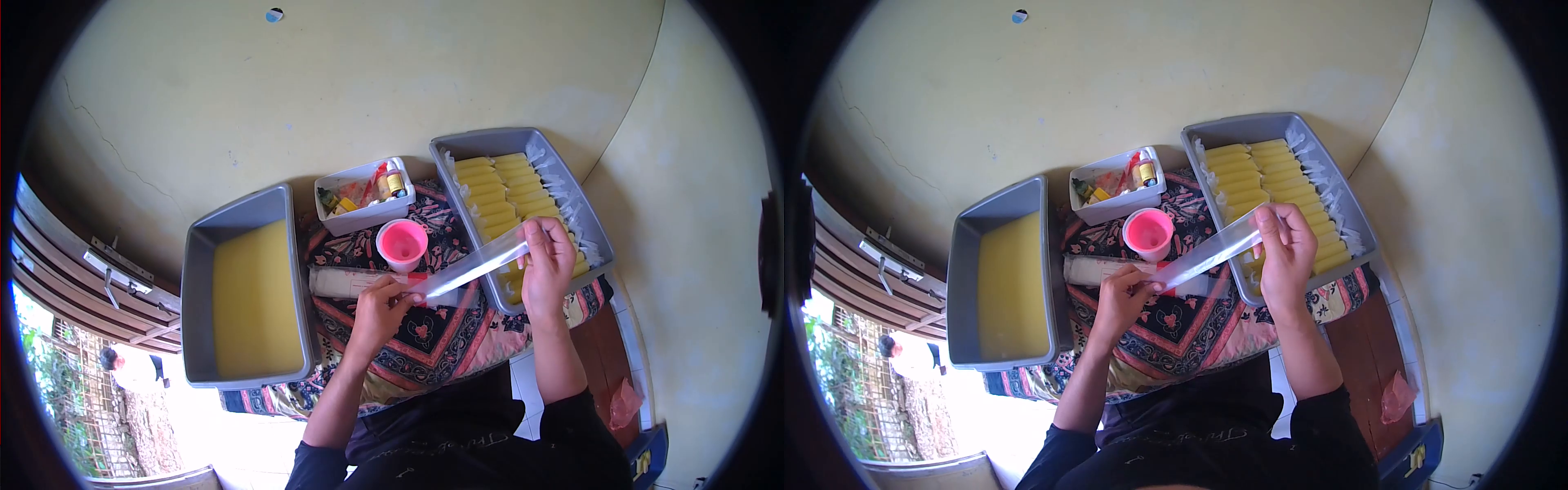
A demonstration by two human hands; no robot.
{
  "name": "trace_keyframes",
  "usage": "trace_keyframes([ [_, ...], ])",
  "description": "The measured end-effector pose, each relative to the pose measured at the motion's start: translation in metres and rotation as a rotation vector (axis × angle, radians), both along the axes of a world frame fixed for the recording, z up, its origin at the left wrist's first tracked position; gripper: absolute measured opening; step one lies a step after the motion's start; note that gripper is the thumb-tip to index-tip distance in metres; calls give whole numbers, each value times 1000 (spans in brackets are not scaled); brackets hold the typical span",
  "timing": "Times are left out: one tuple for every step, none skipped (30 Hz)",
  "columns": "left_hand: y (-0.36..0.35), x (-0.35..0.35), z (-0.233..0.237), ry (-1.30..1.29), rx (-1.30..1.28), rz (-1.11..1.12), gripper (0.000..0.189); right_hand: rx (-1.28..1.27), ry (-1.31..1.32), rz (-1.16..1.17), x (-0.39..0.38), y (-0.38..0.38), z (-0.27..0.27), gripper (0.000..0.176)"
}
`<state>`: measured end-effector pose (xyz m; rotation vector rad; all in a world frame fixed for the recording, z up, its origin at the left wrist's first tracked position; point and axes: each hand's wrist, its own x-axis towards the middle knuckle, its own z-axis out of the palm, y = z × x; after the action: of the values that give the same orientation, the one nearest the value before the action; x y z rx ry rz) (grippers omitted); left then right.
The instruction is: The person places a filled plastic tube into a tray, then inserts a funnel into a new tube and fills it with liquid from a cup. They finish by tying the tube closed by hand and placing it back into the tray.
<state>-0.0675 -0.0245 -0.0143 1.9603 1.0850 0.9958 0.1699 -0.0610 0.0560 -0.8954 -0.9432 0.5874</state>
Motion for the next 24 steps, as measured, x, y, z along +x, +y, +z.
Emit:
trace_keyframes([
  [0, -1, -2, -2, 0, 2, 17, 12, 1, -1, 0, 1, -1, 12],
  [0, -2, -5, 7, -27, 8, 16, 13, 0, 0, 0, 2, -2, 12],
  [0, -3, -8, 17, -55, 12, 15, 23, 9, -23, 1, 3, -3, 12],
  [0, -4, -11, 17, -55, 11, 15, 33, 19, -48, 2, 4, -3, 12],
  [1, -6, -14, 3, -113, 20, 14, 33, 18, -47, 5, 4, -1, 12],
  [1, -7, -17, -10, -173, 29, 14, 65, 68, -62, 10, 3, 3, 13],
  [1, -8, -20, -11, -174, 30, 14, 98, 118, -78, 14, 3, 6, 14],
  [1, -8, -23, -18, -200, 30, 12, 97, 118, -79, 16, 3, 9, 14],
  [1, -7, -26, -25, -226, 29, 11, 93, 87, -91, 18, 2, 11, 14],
  [2, -5, -30, -25, -228, 26, 11, 89, 55, -103, 19, 2, 12, 15],
  [3, -3, -33, 2, -86, -32, 13, 88, 54, -105, 17, 1, 12, 15],
  [3, 0, -33, 30, 56, -88, 16, 84, 36, -71, 13, 0, 12, 14],
  [1, 3, -31, 28, 56, -89, 16, 80, 16, -38, 10, -1, 12, 14],
  [-1, 7, -28, 87, -26, -62, 22, 82, 15, -40, 7, -3, 11, 14],
  [-3, 9, -22, 145, -107, -35, 29, 4, -32, 16, 4, -5, 8, 13],
  [-4, 8, -15, 145, -105, -39, 29, -73, -78, 70, 3, -6, 6, 13],
  [-5, 7, -7, 127, -125, -35, 32, -93, -81, 132, 3, -6, 3, 11],
  [-4, 4, -4, 111, -146, -31, 36, -94, -79, 128, 2, -8, 3, 11],
  [-3, 2, -4, 44, -196, -11, 31, -125, -115, 167, 0, -9, 3, 11],
  [-3, 0, -2, 46, -198, -10, 31, -155, -152, 208, -1, -9, 3, 10],
  [-4, -2, 2, -74, -217, 29, 30, -195, -134, 274, -3, -11, 3, 10],
  [-5, -4, 4, -195, -235, 69, 29, -197, -132, 277, -8, -11, 1, 10],
  [-5, -7, 3, -205, -294, 53, 25, -260, -162, 350, -15, -9, -4, 10],
  [-7, -6, 3, -206, -295, 55, 25, -322, -193, 423, -22, -8, -7, 10],
])
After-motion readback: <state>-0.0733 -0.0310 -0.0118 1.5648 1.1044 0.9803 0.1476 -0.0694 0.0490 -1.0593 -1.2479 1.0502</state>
